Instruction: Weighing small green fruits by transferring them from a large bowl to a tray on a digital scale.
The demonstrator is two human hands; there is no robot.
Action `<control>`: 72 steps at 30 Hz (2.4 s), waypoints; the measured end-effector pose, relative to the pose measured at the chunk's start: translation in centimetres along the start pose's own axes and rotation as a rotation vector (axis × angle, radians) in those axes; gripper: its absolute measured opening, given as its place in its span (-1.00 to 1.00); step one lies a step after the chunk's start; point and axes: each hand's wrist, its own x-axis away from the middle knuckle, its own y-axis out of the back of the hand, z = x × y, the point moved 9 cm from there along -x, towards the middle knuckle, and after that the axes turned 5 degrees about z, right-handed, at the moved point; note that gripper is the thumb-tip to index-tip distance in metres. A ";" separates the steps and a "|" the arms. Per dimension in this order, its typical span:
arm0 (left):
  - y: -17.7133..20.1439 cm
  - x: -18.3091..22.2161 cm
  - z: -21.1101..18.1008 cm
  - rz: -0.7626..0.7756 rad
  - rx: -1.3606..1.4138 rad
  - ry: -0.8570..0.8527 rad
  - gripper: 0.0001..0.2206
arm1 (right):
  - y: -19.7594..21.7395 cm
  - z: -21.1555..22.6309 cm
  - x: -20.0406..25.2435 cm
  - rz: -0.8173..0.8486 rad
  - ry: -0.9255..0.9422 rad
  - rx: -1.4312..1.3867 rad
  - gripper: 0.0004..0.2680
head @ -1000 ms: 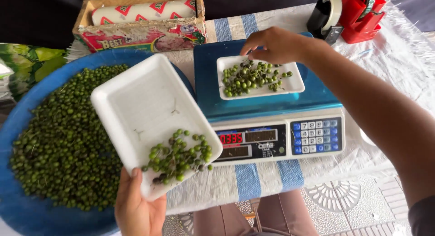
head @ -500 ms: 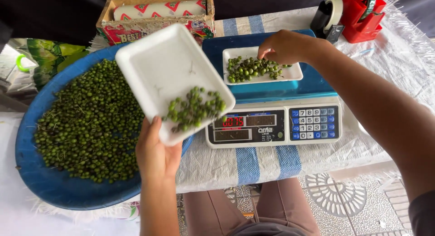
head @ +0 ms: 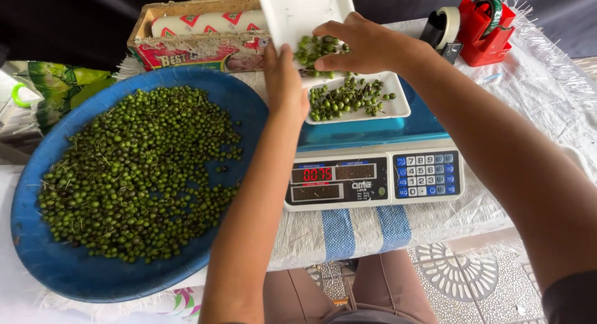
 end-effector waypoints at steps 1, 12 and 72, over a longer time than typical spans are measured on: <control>-1.0 -0.7 0.1 0.015 -0.119 -0.021 -0.59 | 0.1 -0.4 -0.1 0.031 -0.090 -0.009 -0.45; -1.4 -4.8 5.7 0.186 -0.055 -0.012 -0.58 | -2.9 -7.6 -2.1 0.021 -0.080 0.014 -0.62; -5.0 -3.6 4.0 0.617 -0.175 -0.394 -0.47 | -0.9 -6.1 0.4 -0.424 0.392 -0.137 -0.86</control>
